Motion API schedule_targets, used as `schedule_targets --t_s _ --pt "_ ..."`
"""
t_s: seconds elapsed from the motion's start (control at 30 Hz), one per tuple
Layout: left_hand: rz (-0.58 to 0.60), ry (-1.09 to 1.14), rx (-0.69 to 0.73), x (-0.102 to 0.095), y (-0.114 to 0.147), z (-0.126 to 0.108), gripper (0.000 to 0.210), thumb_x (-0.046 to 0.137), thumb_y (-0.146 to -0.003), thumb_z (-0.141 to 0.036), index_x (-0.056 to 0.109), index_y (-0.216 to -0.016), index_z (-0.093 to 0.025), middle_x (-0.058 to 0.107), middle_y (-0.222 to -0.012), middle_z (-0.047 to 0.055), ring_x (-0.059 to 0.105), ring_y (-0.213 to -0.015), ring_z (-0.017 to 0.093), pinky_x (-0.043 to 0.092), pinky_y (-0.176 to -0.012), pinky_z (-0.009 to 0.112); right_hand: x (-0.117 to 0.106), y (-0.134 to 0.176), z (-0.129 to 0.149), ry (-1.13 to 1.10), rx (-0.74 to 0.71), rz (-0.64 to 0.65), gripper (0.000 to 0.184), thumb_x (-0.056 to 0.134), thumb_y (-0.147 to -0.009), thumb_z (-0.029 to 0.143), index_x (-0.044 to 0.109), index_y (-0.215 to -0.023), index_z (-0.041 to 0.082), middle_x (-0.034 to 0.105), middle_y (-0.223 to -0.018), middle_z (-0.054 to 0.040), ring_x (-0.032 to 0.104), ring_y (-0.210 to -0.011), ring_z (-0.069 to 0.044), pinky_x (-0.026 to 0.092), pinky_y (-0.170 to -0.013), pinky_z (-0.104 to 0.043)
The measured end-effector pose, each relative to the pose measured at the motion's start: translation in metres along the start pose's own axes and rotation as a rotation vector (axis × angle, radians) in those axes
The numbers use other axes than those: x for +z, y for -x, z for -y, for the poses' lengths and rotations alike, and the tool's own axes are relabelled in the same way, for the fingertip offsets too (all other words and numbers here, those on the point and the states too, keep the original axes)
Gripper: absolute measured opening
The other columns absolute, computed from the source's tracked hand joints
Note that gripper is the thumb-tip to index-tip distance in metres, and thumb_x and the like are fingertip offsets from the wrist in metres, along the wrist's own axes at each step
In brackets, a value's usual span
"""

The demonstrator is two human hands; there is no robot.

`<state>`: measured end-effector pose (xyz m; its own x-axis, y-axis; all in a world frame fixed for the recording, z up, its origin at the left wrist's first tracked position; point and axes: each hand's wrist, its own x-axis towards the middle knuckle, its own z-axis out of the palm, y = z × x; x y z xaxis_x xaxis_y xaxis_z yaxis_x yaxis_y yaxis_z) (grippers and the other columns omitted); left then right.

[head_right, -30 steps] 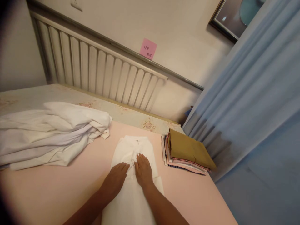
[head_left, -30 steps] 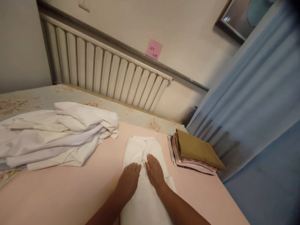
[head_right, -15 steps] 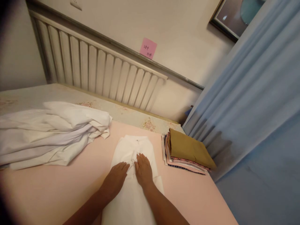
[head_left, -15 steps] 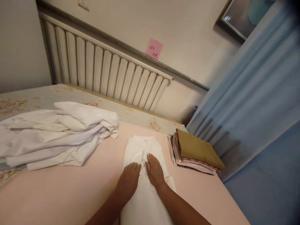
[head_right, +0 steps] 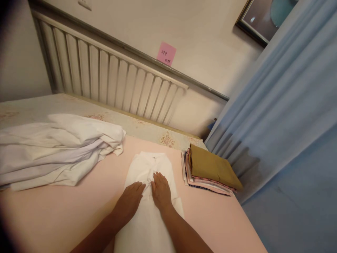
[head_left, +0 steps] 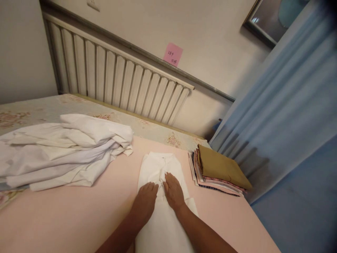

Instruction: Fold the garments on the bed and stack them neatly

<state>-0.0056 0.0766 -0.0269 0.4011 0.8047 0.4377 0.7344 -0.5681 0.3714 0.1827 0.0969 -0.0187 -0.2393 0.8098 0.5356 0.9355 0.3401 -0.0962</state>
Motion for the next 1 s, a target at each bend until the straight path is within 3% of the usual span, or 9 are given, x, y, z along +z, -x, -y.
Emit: schedule_targets --t_s 0.4,0.6,0.73,0.83,1.0 --pt "0.049 -0.013 -0.006 -0.005 -0.002 -0.002 0.040 0.037 -0.093 -0.014 0.054 -0.128 -0.019 0.060 -0.131 0.010 0.053 -0.123 0.024 0.038 -0.107 0.043 -0.001 0.001 0.000 -0.027 0.029 0.003 0.040 0.039 -0.099 0.027 0.052 -0.135 0.015 0.057 -0.136 -0.0115 0.047 -0.132 -0.023 0.038 -0.111 -0.045" --pt "0.079 -0.037 0.003 -0.010 -0.003 -0.003 0.041 0.036 -0.093 -0.014 0.053 -0.130 -0.016 0.061 -0.131 0.011 0.052 -0.123 0.024 0.039 -0.107 0.043 -0.004 -0.004 0.001 -0.152 0.086 0.027 0.041 0.039 -0.098 0.033 0.056 -0.132 0.016 0.059 -0.133 -0.0107 0.049 -0.129 -0.025 0.039 -0.110 -0.049" --pt "0.080 -0.031 0.011 -0.018 -0.005 -0.005 0.039 0.035 -0.093 -0.014 0.055 -0.126 -0.016 0.062 -0.128 0.011 0.054 -0.120 0.025 0.040 -0.105 0.043 -0.023 -0.013 -0.004 -0.350 0.253 0.068 0.045 0.037 -0.098 0.045 0.058 -0.130 0.022 0.061 -0.131 -0.0070 0.055 -0.124 -0.023 0.045 -0.105 -0.045" --pt "0.099 -0.010 0.006 -0.028 -0.007 -0.010 0.036 0.036 -0.092 -0.013 0.058 -0.120 -0.018 0.063 -0.123 0.010 0.057 -0.114 0.024 0.044 -0.100 0.043 -0.048 -0.012 -0.012 -0.392 0.316 0.044 0.048 0.036 -0.098 0.048 0.056 -0.133 0.022 0.056 -0.136 -0.0070 0.052 -0.127 -0.023 0.042 -0.109 -0.046" --pt "0.095 -0.004 0.004 -0.032 -0.009 -0.012 0.036 0.036 -0.090 -0.012 0.059 -0.116 -0.018 0.065 -0.119 0.010 0.059 -0.109 0.024 0.046 -0.096 0.042 -0.071 0.017 -0.010 -0.255 0.105 0.121 0.047 0.040 -0.099 0.040 0.045 -0.142 0.023 0.044 -0.147 -0.0076 0.040 -0.136 -0.024 0.037 -0.112 -0.049"
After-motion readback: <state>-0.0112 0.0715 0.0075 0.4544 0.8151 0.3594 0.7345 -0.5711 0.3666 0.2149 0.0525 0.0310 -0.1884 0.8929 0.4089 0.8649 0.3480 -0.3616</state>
